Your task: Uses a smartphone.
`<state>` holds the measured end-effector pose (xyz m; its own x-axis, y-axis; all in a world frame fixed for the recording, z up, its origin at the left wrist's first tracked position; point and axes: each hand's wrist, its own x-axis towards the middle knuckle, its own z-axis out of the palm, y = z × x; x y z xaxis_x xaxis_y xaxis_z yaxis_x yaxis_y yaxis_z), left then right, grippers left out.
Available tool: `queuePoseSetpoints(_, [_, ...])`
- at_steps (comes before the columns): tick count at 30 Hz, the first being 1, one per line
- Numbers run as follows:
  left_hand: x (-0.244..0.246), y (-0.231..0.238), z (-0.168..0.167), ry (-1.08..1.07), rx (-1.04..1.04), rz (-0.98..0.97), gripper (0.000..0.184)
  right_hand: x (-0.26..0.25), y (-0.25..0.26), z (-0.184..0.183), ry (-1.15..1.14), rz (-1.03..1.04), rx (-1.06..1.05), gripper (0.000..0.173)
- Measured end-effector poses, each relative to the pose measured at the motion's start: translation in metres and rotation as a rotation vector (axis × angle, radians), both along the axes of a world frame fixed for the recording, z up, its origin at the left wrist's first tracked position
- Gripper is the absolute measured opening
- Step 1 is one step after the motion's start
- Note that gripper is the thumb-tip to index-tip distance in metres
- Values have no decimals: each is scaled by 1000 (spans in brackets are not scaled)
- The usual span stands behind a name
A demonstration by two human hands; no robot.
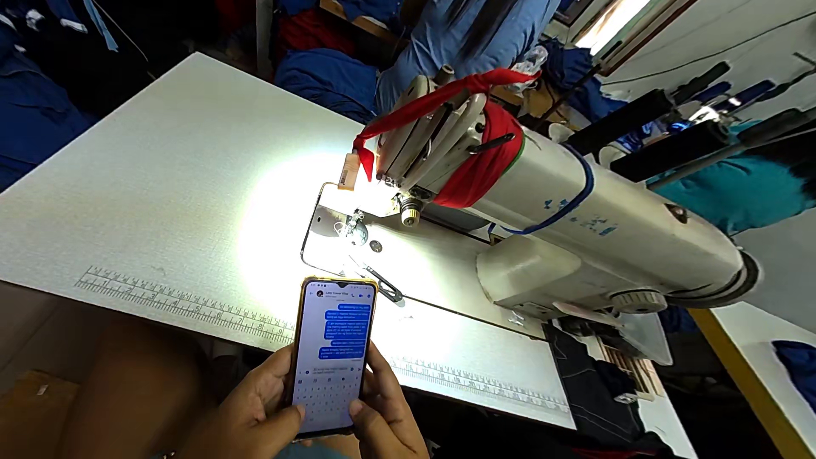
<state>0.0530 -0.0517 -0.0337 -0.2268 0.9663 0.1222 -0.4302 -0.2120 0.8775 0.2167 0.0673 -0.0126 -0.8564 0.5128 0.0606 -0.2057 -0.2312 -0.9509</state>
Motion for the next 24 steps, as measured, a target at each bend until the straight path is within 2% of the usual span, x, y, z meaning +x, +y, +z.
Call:
queuePoseSetpoints(4, [1,0,2,-18,-18,10,58,0,-2,0,-24,11,105,87])
queuePoseSetpoints(9, [5,1,3,27,-20,78,57,-1,-4,0,-27,4,157,83])
queuePoseSetpoints(12, [8,1,4,70,-55,126,54,-2,-7,1,-33,-41,149,72])
queuePoseSetpoints(16, [7,1,3,27,-24,86,56,-7,-14,3,-83,-145,152,62])
queuePoseSetpoints(19, [5,-1,2,-9,-6,50,58,-7,-13,3,-84,-112,147,65])
queuePoseSetpoints(24, [3,-2,1,-22,-19,38,59,-4,-10,4,-66,-36,96,81])
